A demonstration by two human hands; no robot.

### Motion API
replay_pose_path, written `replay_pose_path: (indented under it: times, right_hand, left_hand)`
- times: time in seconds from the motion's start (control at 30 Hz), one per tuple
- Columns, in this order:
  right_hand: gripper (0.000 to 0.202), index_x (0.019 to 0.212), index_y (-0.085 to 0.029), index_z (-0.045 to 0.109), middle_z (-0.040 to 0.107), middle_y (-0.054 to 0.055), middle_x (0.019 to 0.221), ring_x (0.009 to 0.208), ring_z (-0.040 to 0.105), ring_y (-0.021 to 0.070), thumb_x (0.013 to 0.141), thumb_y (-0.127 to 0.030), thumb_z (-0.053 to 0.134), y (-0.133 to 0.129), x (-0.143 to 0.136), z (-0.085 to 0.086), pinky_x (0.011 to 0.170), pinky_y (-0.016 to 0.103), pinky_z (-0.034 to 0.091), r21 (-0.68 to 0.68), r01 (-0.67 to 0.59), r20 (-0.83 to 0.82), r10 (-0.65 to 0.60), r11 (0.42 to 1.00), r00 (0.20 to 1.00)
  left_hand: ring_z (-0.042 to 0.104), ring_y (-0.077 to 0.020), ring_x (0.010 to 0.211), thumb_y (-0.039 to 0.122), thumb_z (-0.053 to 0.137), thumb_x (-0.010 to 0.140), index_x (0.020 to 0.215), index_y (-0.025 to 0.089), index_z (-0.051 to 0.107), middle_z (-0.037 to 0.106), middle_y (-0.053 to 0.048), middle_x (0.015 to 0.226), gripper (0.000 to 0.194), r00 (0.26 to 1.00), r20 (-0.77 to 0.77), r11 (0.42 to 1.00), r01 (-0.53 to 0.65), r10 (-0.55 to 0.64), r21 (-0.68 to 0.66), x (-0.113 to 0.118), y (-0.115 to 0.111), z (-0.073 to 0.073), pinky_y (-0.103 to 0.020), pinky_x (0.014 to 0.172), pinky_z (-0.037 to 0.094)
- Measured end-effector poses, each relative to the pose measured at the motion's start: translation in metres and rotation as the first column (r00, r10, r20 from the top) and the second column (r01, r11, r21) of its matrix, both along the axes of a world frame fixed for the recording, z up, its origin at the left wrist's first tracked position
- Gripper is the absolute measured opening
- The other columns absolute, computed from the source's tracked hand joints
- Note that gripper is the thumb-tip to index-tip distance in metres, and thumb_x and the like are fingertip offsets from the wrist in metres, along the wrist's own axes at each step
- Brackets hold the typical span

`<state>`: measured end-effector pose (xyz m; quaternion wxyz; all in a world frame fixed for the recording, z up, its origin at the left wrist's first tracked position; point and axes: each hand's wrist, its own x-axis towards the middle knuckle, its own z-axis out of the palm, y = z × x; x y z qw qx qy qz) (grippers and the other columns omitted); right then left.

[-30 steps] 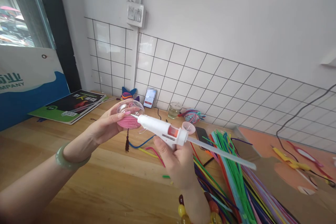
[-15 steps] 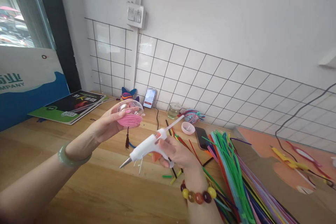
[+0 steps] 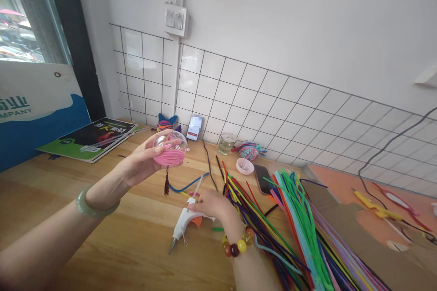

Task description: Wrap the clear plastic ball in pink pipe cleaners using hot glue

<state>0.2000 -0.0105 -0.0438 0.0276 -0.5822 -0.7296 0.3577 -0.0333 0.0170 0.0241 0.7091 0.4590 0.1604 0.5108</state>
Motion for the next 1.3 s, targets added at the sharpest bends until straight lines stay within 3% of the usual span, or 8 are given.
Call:
replay_pose_path:
  times: [0.07, 0.17, 0.3, 0.4, 0.63, 0.73, 0.97, 1.3]
  right_hand:
    - [0.038, 0.059, -0.017, 0.061, 0.054, -0.001, 0.052, 0.058, 0.058, 0.0148, 0.087, -0.043, 0.062, -0.009, -0.002, 0.016, 0.056, 0.025, 0.043, 0.162, 0.065, -0.037, -0.059, 0.985, 0.998]
    - [0.025, 0.104, -0.019, 0.065, 0.068, 0.006, 0.100, 0.095, 0.064, 0.0190, 0.095, -0.037, 0.052, -0.022, -0.007, 0.039, 0.082, 0.030, 0.050, 0.421, 0.173, -0.201, -0.095, 0.890, 0.975]
    - [0.037, 0.125, -0.023, 0.054, 0.059, 0.009, 0.121, 0.102, 0.063, 0.0204, 0.089, -0.029, 0.064, -0.036, -0.015, 0.055, 0.093, 0.038, 0.051, 0.798, 0.298, -0.401, 0.093, 0.524, 0.911]
    - [0.046, 0.132, -0.029, 0.048, 0.052, 0.010, 0.130, 0.112, 0.060, 0.0231, 0.090, -0.026, 0.066, -0.044, -0.019, 0.061, 0.098, 0.043, 0.050, 0.897, 0.219, -0.303, 0.171, 0.385, 0.938]
    - [0.043, 0.131, -0.033, 0.048, 0.046, 0.010, 0.137, 0.110, 0.060, 0.0247, 0.092, -0.030, 0.064, -0.051, -0.018, 0.070, 0.098, 0.050, 0.052, 0.911, 0.069, -0.138, 0.143, 0.407, 0.980]
    - [0.041, 0.130, -0.033, 0.050, 0.045, 0.010, 0.139, 0.121, 0.055, 0.0274, 0.091, -0.030, 0.064, -0.051, -0.017, 0.070, 0.101, 0.052, 0.051, 0.905, 0.026, -0.093, 0.137, 0.426, 0.986]
    - [0.034, 0.125, -0.032, 0.053, 0.044, 0.009, 0.142, 0.126, 0.053, 0.0255, 0.093, -0.027, 0.062, -0.052, -0.018, 0.068, 0.101, 0.048, 0.052, 0.874, 0.011, -0.102, 0.160, 0.486, 0.982]
    - [0.025, 0.118, -0.027, 0.058, 0.048, 0.011, 0.136, 0.120, 0.057, 0.0248, 0.094, -0.027, 0.061, -0.051, -0.018, 0.069, 0.097, 0.047, 0.055, 0.905, -0.010, -0.079, 0.192, 0.426, 0.978]
  left_hand:
    - [0.062, -0.0337, 0.116, 0.024, 0.076, 0.078, 0.123, 0.025, 0.057, 0.063, -0.011, 0.126, 0.048, 1.000, -0.011, 1.000, 0.018, -0.018, 0.010, 0.000, 0.000, -0.001, -0.046, 0.090, 0.054]
    - [0.064, -0.0308, 0.114, 0.023, 0.076, 0.078, 0.123, 0.026, 0.058, 0.065, -0.010, 0.127, 0.048, 0.998, 0.002, 0.998, 0.068, -0.068, 0.016, 0.003, -0.002, -0.003, -0.042, 0.089, 0.055]
    - [0.067, -0.0234, 0.104, 0.021, 0.076, 0.077, 0.119, 0.024, 0.062, 0.068, -0.008, 0.120, 0.044, 0.990, 0.035, 0.990, 0.135, -0.134, -0.038, 0.012, -0.009, -0.006, -0.032, 0.082, 0.056]
    - [0.069, -0.0210, 0.092, 0.022, 0.076, 0.077, 0.120, 0.024, 0.063, 0.070, -0.007, 0.113, 0.045, 0.980, 0.019, 0.977, 0.198, -0.197, -0.084, 0.019, -0.014, -0.009, -0.028, 0.072, 0.055]
    - [0.069, -0.0226, 0.090, 0.022, 0.071, 0.082, 0.117, 0.025, 0.064, 0.070, -0.006, 0.107, 0.036, 0.954, 0.014, 0.940, 0.299, -0.301, -0.162, 0.024, -0.016, -0.017, -0.033, 0.071, 0.056]
    - [0.069, -0.0231, 0.092, 0.021, 0.070, 0.081, 0.116, 0.025, 0.065, 0.069, -0.006, 0.110, 0.036, 0.948, 0.019, 0.935, 0.315, -0.317, -0.165, 0.024, -0.015, -0.018, -0.035, 0.074, 0.056]
    - [0.067, -0.0239, 0.095, 0.023, 0.071, 0.080, 0.116, 0.024, 0.066, 0.067, -0.009, 0.118, 0.037, 0.948, -0.042, 0.939, 0.305, -0.315, -0.162, 0.024, -0.016, -0.016, -0.035, 0.076, 0.056]
    - [0.067, -0.0210, 0.088, 0.022, 0.069, 0.080, 0.116, 0.022, 0.066, 0.070, -0.008, 0.108, 0.036, 0.935, -0.052, 0.929, 0.341, -0.351, -0.145, 0.024, -0.016, -0.015, -0.032, 0.073, 0.057]
